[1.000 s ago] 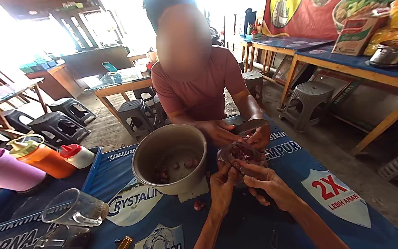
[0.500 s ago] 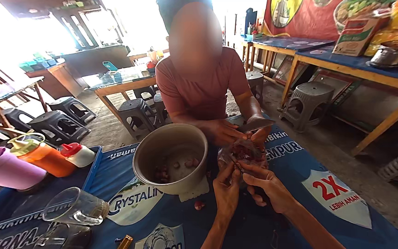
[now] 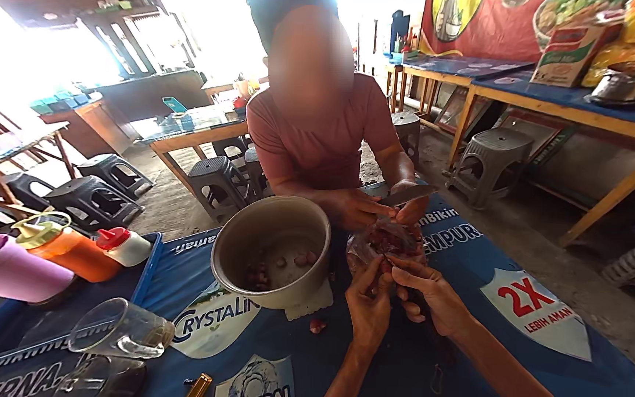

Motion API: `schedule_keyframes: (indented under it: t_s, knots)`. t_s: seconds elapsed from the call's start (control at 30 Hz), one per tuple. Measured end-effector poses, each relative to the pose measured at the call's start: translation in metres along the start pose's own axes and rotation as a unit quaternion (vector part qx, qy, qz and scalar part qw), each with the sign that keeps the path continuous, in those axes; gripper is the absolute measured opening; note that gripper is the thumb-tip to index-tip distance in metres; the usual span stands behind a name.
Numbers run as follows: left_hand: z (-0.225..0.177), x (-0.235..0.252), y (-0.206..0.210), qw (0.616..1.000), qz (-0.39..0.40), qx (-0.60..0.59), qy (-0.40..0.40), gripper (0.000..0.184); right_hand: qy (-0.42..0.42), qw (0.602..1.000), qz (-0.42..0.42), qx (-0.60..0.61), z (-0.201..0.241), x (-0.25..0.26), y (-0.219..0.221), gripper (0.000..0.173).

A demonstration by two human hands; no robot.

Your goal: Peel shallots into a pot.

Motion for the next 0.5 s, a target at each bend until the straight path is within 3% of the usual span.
schedule_keyframes:
  t_s: [0.17, 0.27, 0.43, 0.5]
  knots:
    - [-0.005, 0.007, -0.010, 0.993, 0.052, -0.060, -0.087, 0.032, 0.056, 0.997, 0.042, 0.028, 0.003, 0.005, -0.007, 0.030]
    - [-0.007, 0.010, -0.011, 0.986, 0.060, -0.079, -0.133, 0.034, 0.053, 0.998, 0.027, 0.029, 0.002, 0.007, -0.007, 0.030]
    - [-0.009, 0.012, -0.012, 0.986, 0.065, -0.081, -0.133, 0.034, 0.017, 1.000, 0.001, 0.003, 0.001, 0.006, -0.005, 0.029]
    - [-0.008, 0.014, -0.015, 0.987, 0.047, -0.075, -0.138, 0.031, -0.044, 0.998, -0.010, -0.045, 0.005, 0.005, -0.005, 0.029]
Point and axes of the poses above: each hand's wrist, its own x-axis towards the middle knuckle, its own y-axis out of the palm, z = x × y, the point moved 1 cm from there along x, towards the middle knuckle, and after that the axes turned 2 degrees about z, right-handed, at the moved point
